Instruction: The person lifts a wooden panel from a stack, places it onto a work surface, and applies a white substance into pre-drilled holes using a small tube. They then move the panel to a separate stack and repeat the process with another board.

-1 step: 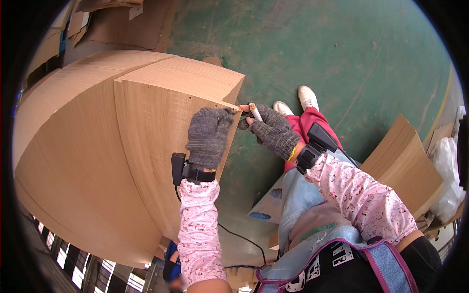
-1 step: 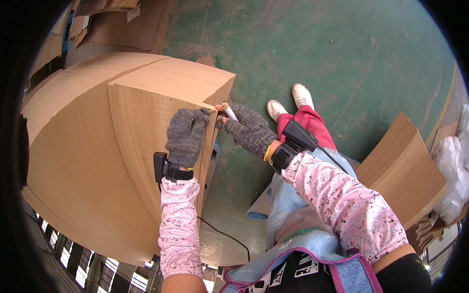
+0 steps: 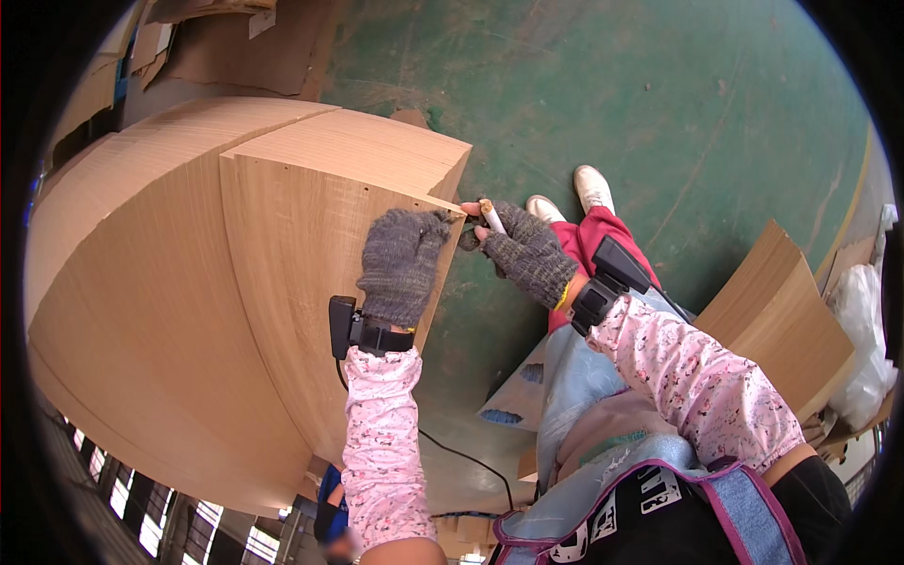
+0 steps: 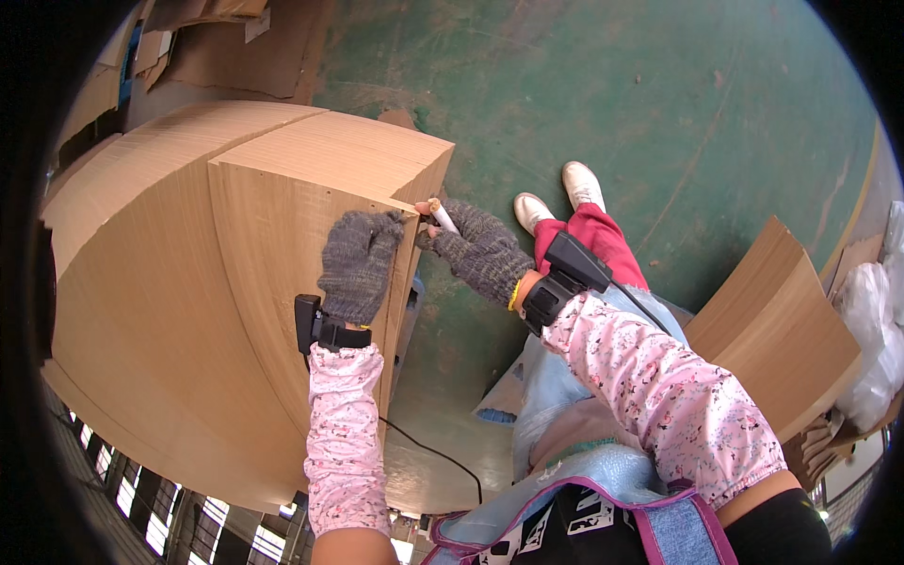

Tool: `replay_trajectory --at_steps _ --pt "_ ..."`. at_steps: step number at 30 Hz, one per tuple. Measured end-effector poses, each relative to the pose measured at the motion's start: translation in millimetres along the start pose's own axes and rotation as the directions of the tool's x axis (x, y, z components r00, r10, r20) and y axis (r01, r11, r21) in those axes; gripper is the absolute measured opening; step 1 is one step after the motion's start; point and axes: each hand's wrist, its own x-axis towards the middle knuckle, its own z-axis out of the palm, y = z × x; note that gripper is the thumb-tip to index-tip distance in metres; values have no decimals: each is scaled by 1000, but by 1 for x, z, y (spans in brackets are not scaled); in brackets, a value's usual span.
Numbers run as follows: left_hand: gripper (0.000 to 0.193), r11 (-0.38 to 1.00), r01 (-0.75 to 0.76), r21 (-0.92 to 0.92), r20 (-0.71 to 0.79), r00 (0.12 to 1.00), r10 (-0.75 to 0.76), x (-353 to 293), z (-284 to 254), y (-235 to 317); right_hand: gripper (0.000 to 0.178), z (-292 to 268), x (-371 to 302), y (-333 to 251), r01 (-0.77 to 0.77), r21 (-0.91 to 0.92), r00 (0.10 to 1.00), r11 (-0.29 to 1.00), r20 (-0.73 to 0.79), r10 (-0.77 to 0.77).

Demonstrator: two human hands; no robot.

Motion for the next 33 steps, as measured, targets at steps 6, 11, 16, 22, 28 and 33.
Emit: replay_trajectory --at_steps 6,11,16,22,28,33 --pt "14 996 -45 82 -3 999 45 1 6 1 34 2 -1 -2 -2 17 1000 1000 -10 2" --pt "13 996 40 77 -48 998 -36 -2 7 2 35 -2 -2 -3 -50 -104 999 993 -3 50" --pt "12 997 -49 65 8 999 49 -3 5 0 36 -1 -1 1 -4 -96 1000 995 -3 4" --pt "11 1000 31 0 -133 991 -31 -5 10 5 35 -2 2 5 14 -67 1000 998 15 -13" --pt "10 999 -11 32 -67 998 13 -8 8 6 34 -2 2 8 -34 -65 999 997 8 34" --pt "10 997 73 -29 -151 985 -77 -12 11 10 34 -3 3 13 -11 11 1000 1000 11 11"
